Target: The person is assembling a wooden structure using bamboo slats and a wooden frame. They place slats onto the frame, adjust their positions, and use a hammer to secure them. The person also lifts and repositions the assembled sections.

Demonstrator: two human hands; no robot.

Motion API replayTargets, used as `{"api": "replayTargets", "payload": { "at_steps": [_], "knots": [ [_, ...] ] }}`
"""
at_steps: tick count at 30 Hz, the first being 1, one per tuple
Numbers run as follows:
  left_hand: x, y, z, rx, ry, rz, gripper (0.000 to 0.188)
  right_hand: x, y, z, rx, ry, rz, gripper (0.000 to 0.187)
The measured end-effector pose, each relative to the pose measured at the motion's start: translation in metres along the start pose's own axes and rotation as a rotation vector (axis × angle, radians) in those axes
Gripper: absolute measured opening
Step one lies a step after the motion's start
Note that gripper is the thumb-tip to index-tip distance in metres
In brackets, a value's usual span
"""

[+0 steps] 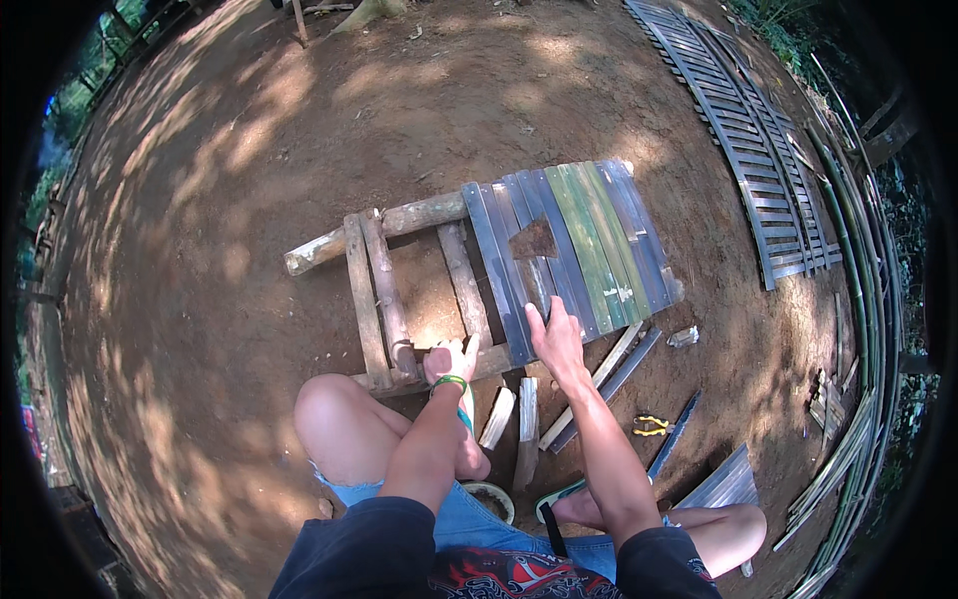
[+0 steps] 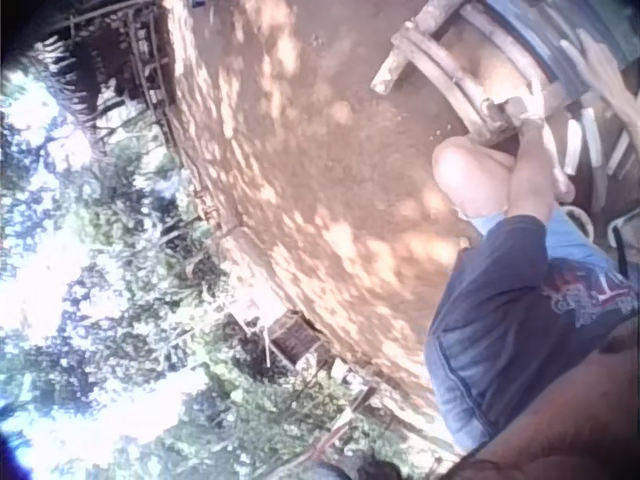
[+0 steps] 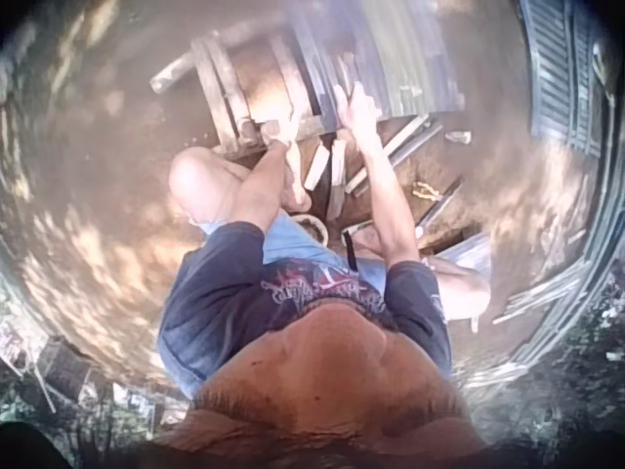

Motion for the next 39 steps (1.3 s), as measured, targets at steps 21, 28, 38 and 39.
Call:
{"api": "replayTargets", "payload": {
  "at_steps": [21,28,38,39],
  "knots": [
    [-0.003,0.004,-0.001,-0.027,-0.089,0.226,0.035,0.02,0.184,-0.078,-0.16,-0.052,0.012,0.039],
    [0.001,0.004,0.006,0.005,-0.087,0.111,0.041,0.042,0.2,-0.019,-0.078,-0.366,-0.167,0.038],
    [0.001,0.006,0.003,0.008,-0.083,0.141,0.042,-0.002,0.041,0.019,0.111,0.114,0.264,0.044],
    [0.001,0.007,0.004,0.012,-0.057,0.119,0.044,-0.007,0.02,0.034,0.136,0.017,0.388,0.044]
  ]
}}
Point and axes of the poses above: each hand's wrist, its own y-axis towards the middle knuckle, its own x-axis out of the palm, z = x × y, the point moved 2 cm from there along y, towards the middle knuckle, and after that the axes turned 13 degrees about -z, right-handed, at the moved point
